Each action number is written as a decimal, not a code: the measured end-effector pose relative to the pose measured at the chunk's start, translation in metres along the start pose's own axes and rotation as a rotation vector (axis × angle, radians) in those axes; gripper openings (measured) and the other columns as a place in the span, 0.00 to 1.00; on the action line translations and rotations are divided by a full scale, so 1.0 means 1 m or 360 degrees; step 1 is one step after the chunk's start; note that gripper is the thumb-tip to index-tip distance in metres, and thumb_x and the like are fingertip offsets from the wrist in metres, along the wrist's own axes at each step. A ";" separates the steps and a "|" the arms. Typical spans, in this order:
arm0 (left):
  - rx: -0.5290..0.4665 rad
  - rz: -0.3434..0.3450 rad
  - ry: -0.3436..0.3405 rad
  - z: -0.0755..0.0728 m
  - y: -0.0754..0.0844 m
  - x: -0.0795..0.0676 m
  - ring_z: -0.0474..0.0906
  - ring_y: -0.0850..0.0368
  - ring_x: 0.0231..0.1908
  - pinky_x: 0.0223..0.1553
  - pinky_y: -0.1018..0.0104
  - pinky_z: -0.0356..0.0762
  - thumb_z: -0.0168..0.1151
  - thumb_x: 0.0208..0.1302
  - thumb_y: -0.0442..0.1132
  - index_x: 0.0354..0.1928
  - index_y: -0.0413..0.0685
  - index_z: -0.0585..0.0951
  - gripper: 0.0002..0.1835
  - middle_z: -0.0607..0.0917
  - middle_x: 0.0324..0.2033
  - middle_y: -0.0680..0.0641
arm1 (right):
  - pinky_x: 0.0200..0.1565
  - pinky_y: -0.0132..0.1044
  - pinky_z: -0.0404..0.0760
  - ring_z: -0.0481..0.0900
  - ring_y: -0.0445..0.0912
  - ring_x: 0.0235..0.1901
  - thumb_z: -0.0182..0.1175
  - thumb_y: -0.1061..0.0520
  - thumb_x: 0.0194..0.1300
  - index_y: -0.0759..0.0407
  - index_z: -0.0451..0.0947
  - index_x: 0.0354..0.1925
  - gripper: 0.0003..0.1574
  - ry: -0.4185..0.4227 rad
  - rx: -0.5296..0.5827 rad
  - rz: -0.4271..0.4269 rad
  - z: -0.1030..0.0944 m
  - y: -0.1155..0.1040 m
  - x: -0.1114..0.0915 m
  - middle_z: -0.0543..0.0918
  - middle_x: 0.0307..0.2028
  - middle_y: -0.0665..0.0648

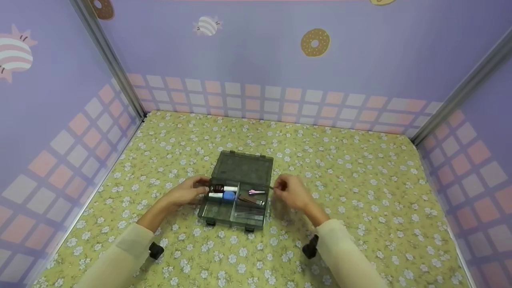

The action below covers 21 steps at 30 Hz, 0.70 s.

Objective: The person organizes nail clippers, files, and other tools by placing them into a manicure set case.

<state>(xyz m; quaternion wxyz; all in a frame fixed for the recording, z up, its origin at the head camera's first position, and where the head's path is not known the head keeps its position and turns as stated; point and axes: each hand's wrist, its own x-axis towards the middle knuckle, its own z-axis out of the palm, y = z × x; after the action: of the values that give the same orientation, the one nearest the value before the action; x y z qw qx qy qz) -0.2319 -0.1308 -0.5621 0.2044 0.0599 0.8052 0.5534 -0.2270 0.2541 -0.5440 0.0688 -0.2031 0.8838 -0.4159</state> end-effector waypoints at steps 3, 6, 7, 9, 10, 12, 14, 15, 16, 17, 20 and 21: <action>0.0014 0.0017 -0.0006 -0.001 0.000 0.000 0.77 0.41 0.63 0.64 0.46 0.75 0.55 0.80 0.33 0.73 0.33 0.71 0.24 0.79 0.63 0.37 | 0.38 0.37 0.84 0.82 0.45 0.35 0.67 0.66 0.70 0.61 0.83 0.40 0.02 -0.0055 0.0008 -0.0107 0.017 -0.022 0.007 0.84 0.35 0.52; 0.0016 0.0036 -0.0012 -0.001 0.001 0.001 0.77 0.41 0.63 0.63 0.46 0.76 0.54 0.80 0.32 0.72 0.32 0.71 0.23 0.80 0.63 0.36 | 0.37 0.37 0.84 0.81 0.43 0.34 0.68 0.66 0.69 0.58 0.83 0.39 0.04 -0.0113 -0.0007 -0.0217 0.035 -0.043 0.013 0.84 0.35 0.50; 0.0009 0.0042 -0.0012 -0.001 0.001 0.002 0.77 0.41 0.63 0.62 0.46 0.76 0.54 0.79 0.31 0.72 0.32 0.72 0.23 0.80 0.62 0.36 | 0.37 0.36 0.84 0.81 0.43 0.34 0.69 0.65 0.69 0.57 0.83 0.39 0.05 -0.0133 -0.0011 -0.0249 0.041 -0.049 0.015 0.84 0.35 0.49; 0.0007 0.0041 -0.0009 -0.001 0.002 0.002 0.78 0.41 0.62 0.61 0.46 0.77 0.54 0.79 0.31 0.71 0.32 0.72 0.22 0.81 0.62 0.36 | 0.35 0.36 0.83 0.81 0.41 0.33 0.68 0.64 0.71 0.58 0.84 0.40 0.02 -0.0171 -0.0016 -0.0326 0.052 -0.061 0.019 0.84 0.35 0.49; 0.0007 0.0041 -0.0010 0.000 0.002 0.003 0.78 0.42 0.62 0.60 0.46 0.78 0.54 0.79 0.31 0.71 0.32 0.73 0.22 0.81 0.61 0.36 | 0.35 0.36 0.83 0.80 0.41 0.32 0.68 0.62 0.72 0.58 0.84 0.40 0.01 -0.0183 -0.0027 -0.0357 0.058 -0.066 0.021 0.84 0.36 0.48; 0.0009 0.0041 -0.0012 0.001 0.003 0.004 0.78 0.42 0.62 0.61 0.47 0.77 0.54 0.79 0.31 0.71 0.33 0.73 0.22 0.81 0.61 0.36 | 0.35 0.36 0.82 0.80 0.40 0.32 0.67 0.61 0.74 0.58 0.84 0.41 0.01 -0.0210 -0.0028 -0.0401 0.068 -0.075 0.025 0.84 0.36 0.48; -0.0005 0.0039 -0.0019 0.002 0.003 0.005 0.78 0.42 0.62 0.61 0.48 0.77 0.54 0.79 0.31 0.71 0.33 0.73 0.22 0.80 0.62 0.36 | 0.34 0.36 0.81 0.80 0.40 0.31 0.66 0.61 0.74 0.57 0.84 0.40 0.02 -0.0228 -0.0048 -0.0426 0.077 -0.082 0.029 0.83 0.36 0.48; -0.0015 0.0040 -0.0022 0.003 0.004 0.005 0.78 0.42 0.62 0.61 0.48 0.78 0.54 0.79 0.31 0.71 0.33 0.72 0.22 0.80 0.62 0.36 | 0.34 0.36 0.81 0.79 0.39 0.31 0.66 0.61 0.74 0.56 0.83 0.40 0.02 -0.0236 -0.0064 -0.0427 0.081 -0.084 0.030 0.82 0.35 0.47; -0.0031 0.0041 -0.0029 0.004 0.004 0.005 0.78 0.42 0.62 0.60 0.48 0.78 0.54 0.79 0.31 0.71 0.33 0.72 0.22 0.80 0.62 0.36 | 0.34 0.36 0.81 0.79 0.39 0.31 0.66 0.61 0.74 0.55 0.83 0.40 0.03 -0.0246 -0.0070 -0.0426 0.085 -0.086 0.031 0.82 0.35 0.47; -0.0047 0.0040 -0.0033 0.005 0.004 0.006 0.78 0.42 0.62 0.59 0.49 0.79 0.54 0.79 0.31 0.71 0.33 0.72 0.22 0.80 0.62 0.36 | 0.34 0.35 0.81 0.79 0.39 0.31 0.66 0.62 0.74 0.54 0.83 0.39 0.04 -0.0256 -0.0081 -0.0424 0.088 -0.088 0.032 0.81 0.35 0.47; -0.0097 0.0035 -0.0035 0.006 0.004 0.006 0.79 0.41 0.60 0.55 0.50 0.82 0.53 0.78 0.30 0.71 0.32 0.72 0.22 0.80 0.62 0.34 | 0.34 0.35 0.81 0.78 0.38 0.31 0.66 0.63 0.74 0.55 0.82 0.39 0.04 -0.0270 -0.0137 -0.0434 0.099 -0.090 0.034 0.81 0.35 0.48; -0.0103 0.0035 -0.0029 0.006 0.004 0.006 0.79 0.41 0.60 0.54 0.51 0.83 0.53 0.78 0.29 0.71 0.31 0.72 0.22 0.80 0.62 0.34 | 0.34 0.34 0.81 0.78 0.39 0.31 0.66 0.63 0.73 0.55 0.83 0.39 0.04 -0.0266 -0.0156 -0.0441 0.101 -0.090 0.035 0.81 0.35 0.48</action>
<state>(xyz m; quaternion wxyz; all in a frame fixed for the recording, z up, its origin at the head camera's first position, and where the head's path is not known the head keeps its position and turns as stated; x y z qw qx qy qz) -0.2356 -0.1225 -0.5618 0.2075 0.0672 0.7843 0.5807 -0.2021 0.1164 -0.5392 0.0740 -0.3600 0.8578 -0.3595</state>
